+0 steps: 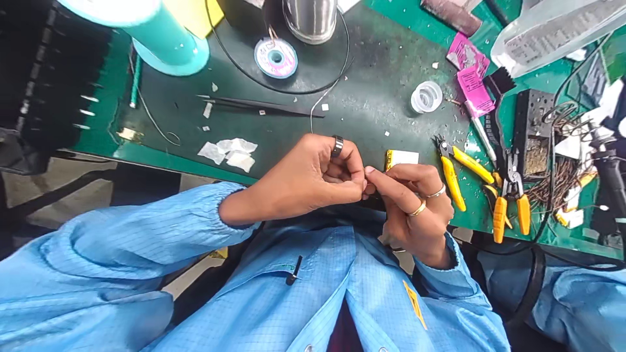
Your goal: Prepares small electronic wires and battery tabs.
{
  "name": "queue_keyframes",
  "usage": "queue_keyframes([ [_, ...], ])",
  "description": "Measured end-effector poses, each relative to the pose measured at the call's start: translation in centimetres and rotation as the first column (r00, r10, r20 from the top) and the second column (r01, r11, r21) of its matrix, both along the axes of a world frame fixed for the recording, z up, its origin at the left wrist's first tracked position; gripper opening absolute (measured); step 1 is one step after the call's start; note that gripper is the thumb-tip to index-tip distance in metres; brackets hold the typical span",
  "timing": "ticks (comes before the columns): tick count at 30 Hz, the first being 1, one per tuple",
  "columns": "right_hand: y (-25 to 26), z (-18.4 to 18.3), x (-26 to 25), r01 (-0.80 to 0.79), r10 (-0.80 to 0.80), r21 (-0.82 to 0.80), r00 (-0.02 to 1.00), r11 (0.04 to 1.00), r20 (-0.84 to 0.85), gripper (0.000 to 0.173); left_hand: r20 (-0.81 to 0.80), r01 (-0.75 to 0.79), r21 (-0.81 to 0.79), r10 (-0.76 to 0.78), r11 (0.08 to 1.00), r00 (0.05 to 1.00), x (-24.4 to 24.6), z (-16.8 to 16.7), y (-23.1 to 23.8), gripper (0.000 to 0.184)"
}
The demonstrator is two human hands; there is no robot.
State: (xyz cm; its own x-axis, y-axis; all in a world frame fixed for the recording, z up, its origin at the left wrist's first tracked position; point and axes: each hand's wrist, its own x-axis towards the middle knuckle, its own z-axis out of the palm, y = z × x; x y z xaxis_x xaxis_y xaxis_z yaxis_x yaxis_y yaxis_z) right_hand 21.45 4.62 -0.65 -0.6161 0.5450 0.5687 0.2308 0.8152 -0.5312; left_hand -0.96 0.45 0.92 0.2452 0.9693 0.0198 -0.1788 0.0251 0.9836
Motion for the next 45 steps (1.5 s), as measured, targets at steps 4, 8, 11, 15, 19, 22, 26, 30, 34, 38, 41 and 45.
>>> queue_keyframes([
  [4,0.7,0.6,0.2,-0.121,0.064,-0.357,0.984,0.926,-0.167,0.017,0.041,0.052,-0.02,-0.051,0.998,0.998,-0.1,-0.1,0.2,0.004],
  [8,0.7,0.6,0.4,-0.179,0.072,-0.479,0.97,0.859,-0.233,0.017,0.042,0.076,-0.068,-0.073,0.995,0.996,-0.1,0.2,0.2,0.004],
  [11,0.3,0.6,0.1,-0.106,0.042,-0.372,0.983,0.922,-0.178,0.017,0.031,0.054,-0.088,-0.052,0.995,0.998,0.0,0.3,0.1,0.003],
  [15,0.2,0.6,-0.1,-0.079,0.015,-0.357,0.984,0.931,-0.178,0.022,0.061,0.055,-0.061,-0.052,0.997,0.997,-0.1,-0.2,0.2,0.005],
  [19,0.6,0.9,0.4,-0.201,0.03,-0.559,0.954,0.805,-0.299,0.035,0.069,0.054,-0.037,-0.052,0.998,0.996,-0.1,-0.4,0.2,0.006],
  [22,0.7,1.2,0.6,-0.234,0.024,-0.543,0.931,0.807,-0.365,0.039,0.069,0.046,-0.019,-0.045,0.999,0.997,0.0,-0.5,0.2,0.007],
  [26,0.1,1.2,-0.1,-0.14,-0.046,-0.487,0.935,0.862,-0.351,0.031,0.032,0.035,0.021,-0.036,0.999,0.999,0.2,-0.6,0.1,0.006],
  [30,-0.4,0.7,-0.9,-0.072,-0.108,-0.451,0.926,0.89,-0.362,0.03,0.002,0.005,0.044,-0.005,0.999,1.0,0.4,-0.7,-0.1,0.006],
  [34,-0.4,0.6,-1.3,-0.069,-0.106,-0.445,0.929,0.893,-0.356,0.031,-0.016,-0.032,0.078,0.033,0.996,0.999,0.6,-0.9,-0.3,0.007],
  [38,-0.2,1.2,-1.1,-0.123,-0.073,-0.519,0.937,0.846,-0.341,0.036,-0.037,-0.052,0.083,0.055,0.995,0.998,0.6,-0.8,-0.3,0.007],
  [41,0.5,2.1,0.5,-0.105,-0.074,-0.497,0.942,0.861,-0.329,0.038,-0.036,-0.073,0.036,0.074,0.997,0.997,0.3,-0.1,-0.8,0.009],
  [45,0.9,1.7,3.4,0.0,-0.128,-0.409,0.949,0.913,-0.287,0.032,-0.133,-0.131,0.078,0.141,0.988,0.981,-1.1,1.0,-2.5,0.021],
])
